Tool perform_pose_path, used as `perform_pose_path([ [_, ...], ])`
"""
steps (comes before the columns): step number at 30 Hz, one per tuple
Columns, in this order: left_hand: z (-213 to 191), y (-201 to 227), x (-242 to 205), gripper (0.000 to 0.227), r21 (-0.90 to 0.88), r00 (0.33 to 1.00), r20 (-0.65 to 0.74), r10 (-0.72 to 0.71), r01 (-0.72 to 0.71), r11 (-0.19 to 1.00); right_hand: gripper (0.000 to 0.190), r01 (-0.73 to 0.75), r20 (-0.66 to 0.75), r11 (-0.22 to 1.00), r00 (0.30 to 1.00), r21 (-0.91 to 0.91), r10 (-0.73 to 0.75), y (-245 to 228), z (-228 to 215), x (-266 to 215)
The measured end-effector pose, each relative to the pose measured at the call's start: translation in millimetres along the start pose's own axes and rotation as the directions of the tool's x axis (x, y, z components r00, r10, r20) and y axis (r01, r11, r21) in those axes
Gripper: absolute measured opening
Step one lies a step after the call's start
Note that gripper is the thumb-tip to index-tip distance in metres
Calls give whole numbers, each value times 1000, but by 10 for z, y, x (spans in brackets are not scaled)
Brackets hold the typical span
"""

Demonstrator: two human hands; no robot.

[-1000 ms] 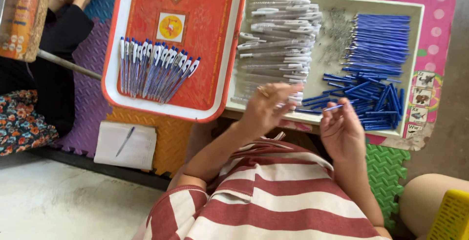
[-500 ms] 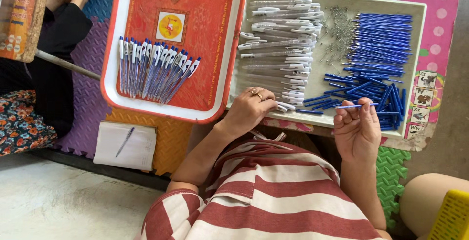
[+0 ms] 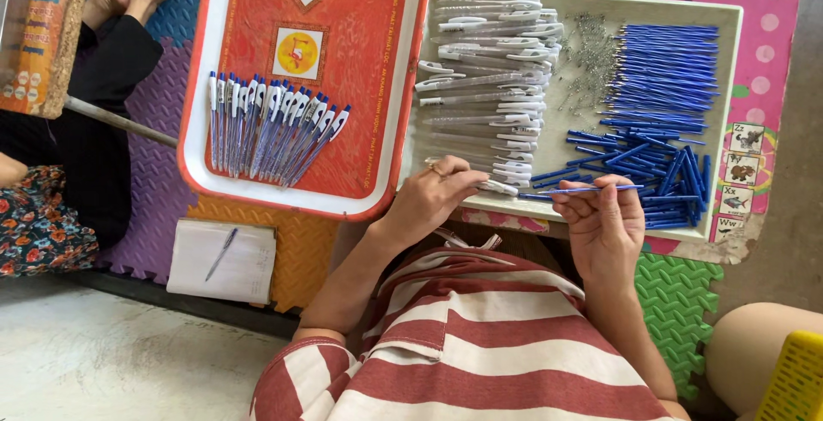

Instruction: The person assembles pens by inserting ink refills, springs, and small components into plastic barrels by hand. They handle components from multiple trays on a small table while sitting on the floor.

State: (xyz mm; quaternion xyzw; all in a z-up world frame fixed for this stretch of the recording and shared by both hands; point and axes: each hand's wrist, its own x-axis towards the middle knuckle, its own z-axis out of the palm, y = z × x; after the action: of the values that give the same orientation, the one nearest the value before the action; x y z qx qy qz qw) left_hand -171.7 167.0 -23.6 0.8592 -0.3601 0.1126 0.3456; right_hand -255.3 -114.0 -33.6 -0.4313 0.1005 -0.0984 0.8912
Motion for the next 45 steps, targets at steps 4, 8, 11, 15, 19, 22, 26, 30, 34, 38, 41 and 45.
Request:
perform_pose_path([
  [4, -12, 59, -61, 22, -234, 989, -116, -95, 65, 970, 21, 73, 72, 990, 995, -123, -64, -57, 191, -29],
  [8, 37, 161, -25, 25, -247, 989, -128, -74, 40, 968, 21, 85, 101, 987, 992, -133, -72, -22, 212, -50],
  [11, 33, 237, 31, 23, -240, 990, -127, -54, 22, 971, 20, 93, 112, 985, 991, -145, -77, -17, 242, -71],
  [15, -16, 303, 88, 18, -262, 985, -168, -24, -21, 965, 20, 118, 126, 978, 987, -170, -97, -23, 267, -86],
  [19, -70, 354, 128, 18, -250, 984, -180, 5, -50, 967, 19, 191, 181, 956, 972, -221, -152, -47, 361, -109],
  [22, -138, 422, 120, 19, -255, 986, -166, -10, -34, 966, 18, 224, 210, 950, 961, -216, -179, -81, 404, -111],
  [26, -204, 519, 110, 18, -239, 990, -139, -18, -15, 971, 18, 263, 216, 946, 951, -192, -221, -132, 417, -120],
  [30, -313, 651, 153, 18, -403, 993, -18, -115, 98, 910, 18, 166, 247, 961, 963, -222, -109, -245, 403, -123],
  [34, -282, 771, 140, 24, -692, 952, 201, -229, 303, 655, 16, 120, 334, 959, 942, -255, -28, -284, 391, -138],
  [38, -244, 794, 98, 25, -725, 927, 248, -282, 371, 580, 16, 129, 351, 956, 936, -264, -30, -381, 433, -112],
  [41, -270, 828, 112, 23, -669, 916, 286, -280, 400, 627, 23, 60, 398, 909, 910, -412, 120, -553, 522, -87],
  [45, -227, 878, 83, 20, -722, 868, 342, -360, 488, 490, 26, 57, 404, 886, 902, -459, 151, -574, 528, -64],
])
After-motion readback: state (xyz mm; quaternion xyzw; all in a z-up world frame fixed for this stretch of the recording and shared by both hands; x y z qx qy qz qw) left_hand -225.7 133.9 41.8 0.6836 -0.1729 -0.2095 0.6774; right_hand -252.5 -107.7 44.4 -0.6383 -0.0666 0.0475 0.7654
